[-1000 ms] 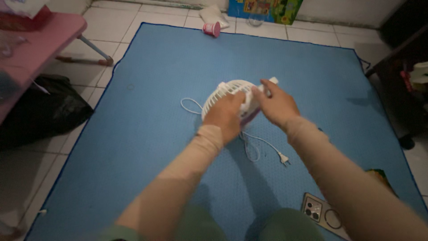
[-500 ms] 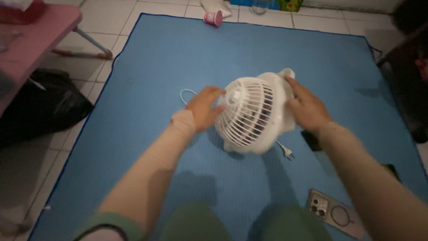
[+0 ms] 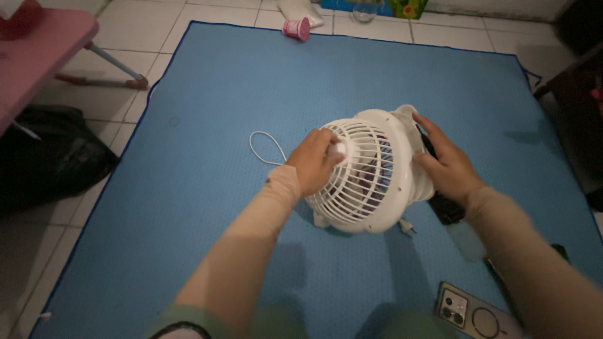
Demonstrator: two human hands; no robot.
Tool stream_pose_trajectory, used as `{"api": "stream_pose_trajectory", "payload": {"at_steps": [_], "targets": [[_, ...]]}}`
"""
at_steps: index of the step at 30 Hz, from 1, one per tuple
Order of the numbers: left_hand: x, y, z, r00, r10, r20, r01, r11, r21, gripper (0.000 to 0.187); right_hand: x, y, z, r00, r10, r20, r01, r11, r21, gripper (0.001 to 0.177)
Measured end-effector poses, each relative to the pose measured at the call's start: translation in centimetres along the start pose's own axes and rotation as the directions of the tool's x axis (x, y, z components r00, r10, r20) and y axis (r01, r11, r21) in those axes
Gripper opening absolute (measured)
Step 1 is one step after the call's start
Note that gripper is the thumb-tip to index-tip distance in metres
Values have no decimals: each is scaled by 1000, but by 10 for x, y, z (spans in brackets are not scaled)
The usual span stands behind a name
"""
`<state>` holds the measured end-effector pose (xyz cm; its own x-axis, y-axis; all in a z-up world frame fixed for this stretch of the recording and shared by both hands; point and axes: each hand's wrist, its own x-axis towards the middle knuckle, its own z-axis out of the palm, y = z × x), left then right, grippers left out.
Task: The person reassembles a small white bear-shaped electric fan. They place the fan blades onto the motor hub, secure the center cap, attach the purple front grille, and then snap the rear grille into place.
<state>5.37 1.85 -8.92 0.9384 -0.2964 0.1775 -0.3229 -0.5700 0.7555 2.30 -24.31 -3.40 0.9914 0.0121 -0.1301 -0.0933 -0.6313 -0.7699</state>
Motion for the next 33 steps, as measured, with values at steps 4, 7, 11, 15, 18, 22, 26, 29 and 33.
{"api": "stream_pose_trajectory", "payload": {"at_steps": [4, 7, 11, 15, 18, 22, 26, 29, 33], "targets": [[1, 6, -5, 994, -104, -22, 106, 991, 80, 34, -1, -7, 1, 989, -147, -2, 147, 989, -1, 77], [6, 5, -6, 984, -173, -36, 176, 976, 125, 32, 2, -9, 2, 995, -102, -4, 102, 993, -64, 81], [6, 2, -16, 1000, -19, -6, 19, 995, 96, 31, 3, -16, 5, 989, -145, -6, 143, 983, -113, 80], [2, -1, -28, 995, -38, 94, 26, 992, 123, 30, -3, -24, 6, 986, -166, -8, 164, 978, -129, 74], [-2, -1, -36, 994, -84, 69, 69, 979, 192, 31, -10, -38, 13, 991, -130, 14, 130, 971, -202, 51], [-15, 3, -38, 991, 101, -89, -65, 939, 337, 45, -16, -59, 32, 977, -204, 69, 214, 900, -380, 40], [-17, 20, -48, 994, 103, 29, -99, 989, -111, 41, -7, -76, 50, 946, -324, -5, 293, 862, -414, 39], [-21, 36, -61, 992, -58, 112, 75, 985, -152, 52, -3, -82, 51, 948, -319, 9, 302, 886, -351, 43], [-17, 63, -50, 999, 31, 26, -37, 957, 289, 53, -9, -76, 52, 938, -323, 127, 343, 918, -200, 60]]}}
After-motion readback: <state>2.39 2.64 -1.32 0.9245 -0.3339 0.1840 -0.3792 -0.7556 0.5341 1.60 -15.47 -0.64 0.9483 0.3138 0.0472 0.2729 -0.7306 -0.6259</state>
